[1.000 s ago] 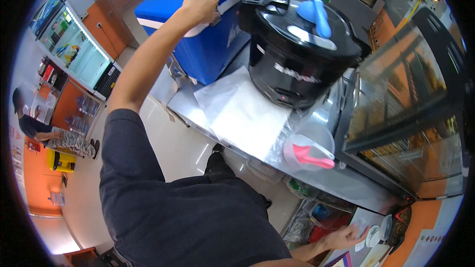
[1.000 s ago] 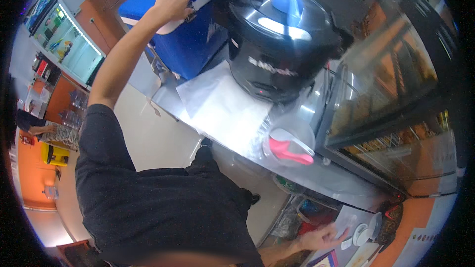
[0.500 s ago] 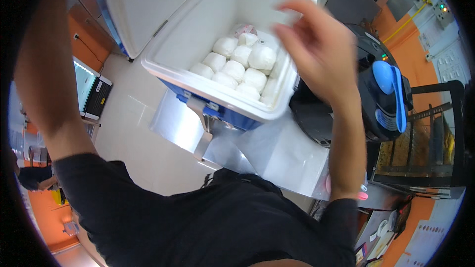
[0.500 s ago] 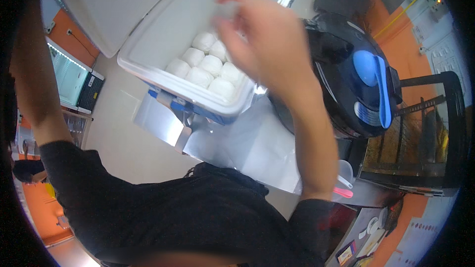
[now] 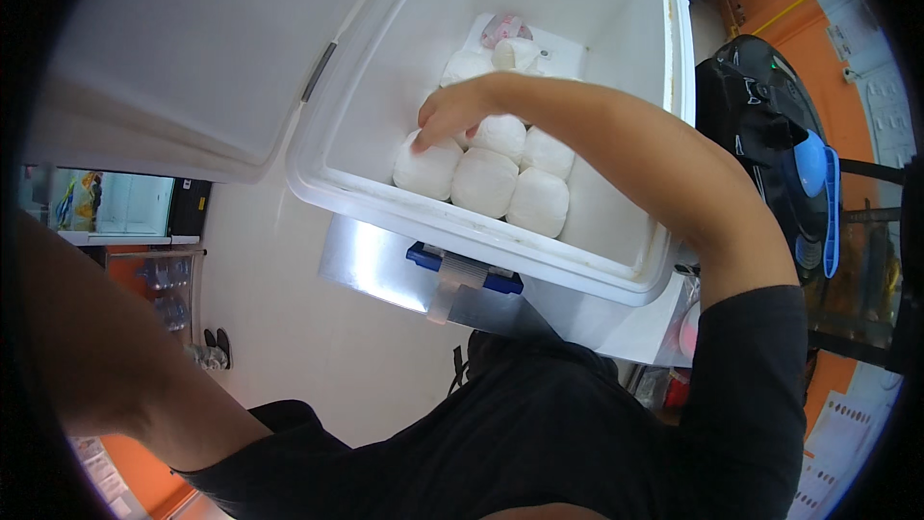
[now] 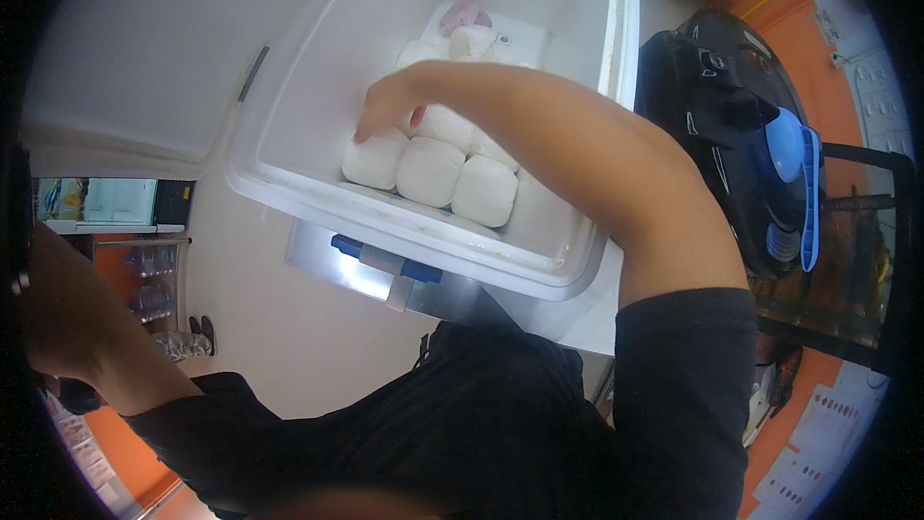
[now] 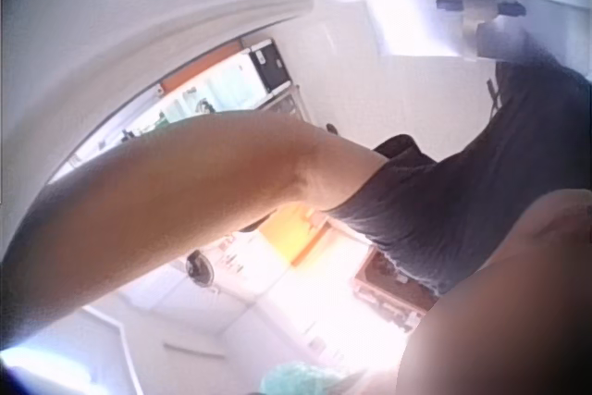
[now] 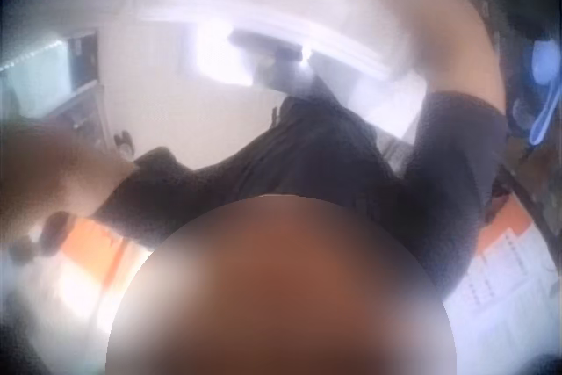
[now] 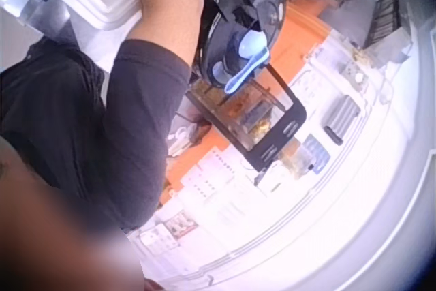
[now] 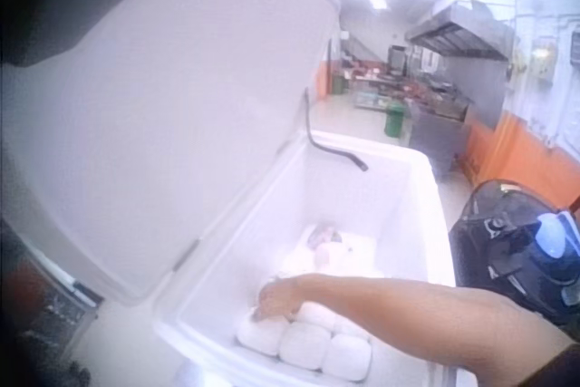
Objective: The person retrieves a receipt and a food box, then assembles a takeout order by placing a rice ball, fried chicken, and scrambled eggs into the box. They close the box, attach the receipt, and pack it into a plastic bag with a zip tie.
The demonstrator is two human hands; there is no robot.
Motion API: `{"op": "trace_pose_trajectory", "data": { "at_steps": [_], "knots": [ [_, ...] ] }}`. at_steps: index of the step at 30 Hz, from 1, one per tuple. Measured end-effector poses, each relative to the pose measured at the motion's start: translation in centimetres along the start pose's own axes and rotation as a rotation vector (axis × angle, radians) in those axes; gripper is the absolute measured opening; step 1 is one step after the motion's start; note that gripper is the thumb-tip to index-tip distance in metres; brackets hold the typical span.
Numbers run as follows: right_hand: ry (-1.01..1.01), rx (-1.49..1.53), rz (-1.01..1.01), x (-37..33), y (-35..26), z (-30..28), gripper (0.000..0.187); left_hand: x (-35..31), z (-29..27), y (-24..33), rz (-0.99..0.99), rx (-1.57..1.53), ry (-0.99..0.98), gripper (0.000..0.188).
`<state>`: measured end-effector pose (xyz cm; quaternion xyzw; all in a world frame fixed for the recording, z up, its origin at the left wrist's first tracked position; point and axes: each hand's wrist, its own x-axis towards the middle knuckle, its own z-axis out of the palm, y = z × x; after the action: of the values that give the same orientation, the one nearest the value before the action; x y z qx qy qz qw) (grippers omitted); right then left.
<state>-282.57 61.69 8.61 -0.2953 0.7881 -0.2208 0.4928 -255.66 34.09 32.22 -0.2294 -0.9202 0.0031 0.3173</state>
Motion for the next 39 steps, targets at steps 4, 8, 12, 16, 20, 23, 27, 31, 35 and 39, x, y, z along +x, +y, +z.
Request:
{"op": "trace_pose_trajectory", "data": {
  "at_steps": [4,8,12,16,20,23,27,31,35,39],
  "knots": [
    [0.035,-0.105,0.043,0.6,-1.0,2.6,0.099,-1.0,-0.2,-0.8,-0.018,0.005,0.018,0.065],
    [-0.009,0.014,-0.019,0.6,-1.1,2.6,0.098,-1.0,-0.5,-0.8,-0.024,0.010,0.028,0.065],
    [-0.190,0.095,0.019,-1.1,-2.5,-0.8,0.083,0.9,-0.2,0.0,0.010,0.021,0.043,0.064],
    [-0.073,0.320,-0.113,-8.6,-3.6,-4.7,0.060,5.8,1.3,1.8,0.104,0.062,0.063,0.064],
    [0.269,0.639,-0.456,-20.9,-2.2,-0.9,0.044,13.6,4.6,5.6,0.251,0.135,0.079,0.064],
    [0.421,0.772,-0.748,-29.2,1.6,7.1,0.043,19.8,8.6,10.3,0.363,0.207,0.106,0.063],
    [0.944,0.772,-0.998,-34.1,9.5,27.1,0.041,24.5,14.3,15.1,0.439,0.386,0.035,0.063],
    [1.101,1.747,-0.360,-36.7,17.3,52.3,0.047,23.9,19.0,19.0,0.442,0.477,-0.185,0.082],
    [1.604,2.176,-0.077,-39.4,20.8,72.8,0.044,20.6,19.5,26.1,0.268,0.443,-0.237,0.071],
    [2.081,2.164,0.080,-44.5,21.9,83.9,0.044,13.1,15.0,42.7,0.245,-0.268,-0.063,0.045]
  ]
}}
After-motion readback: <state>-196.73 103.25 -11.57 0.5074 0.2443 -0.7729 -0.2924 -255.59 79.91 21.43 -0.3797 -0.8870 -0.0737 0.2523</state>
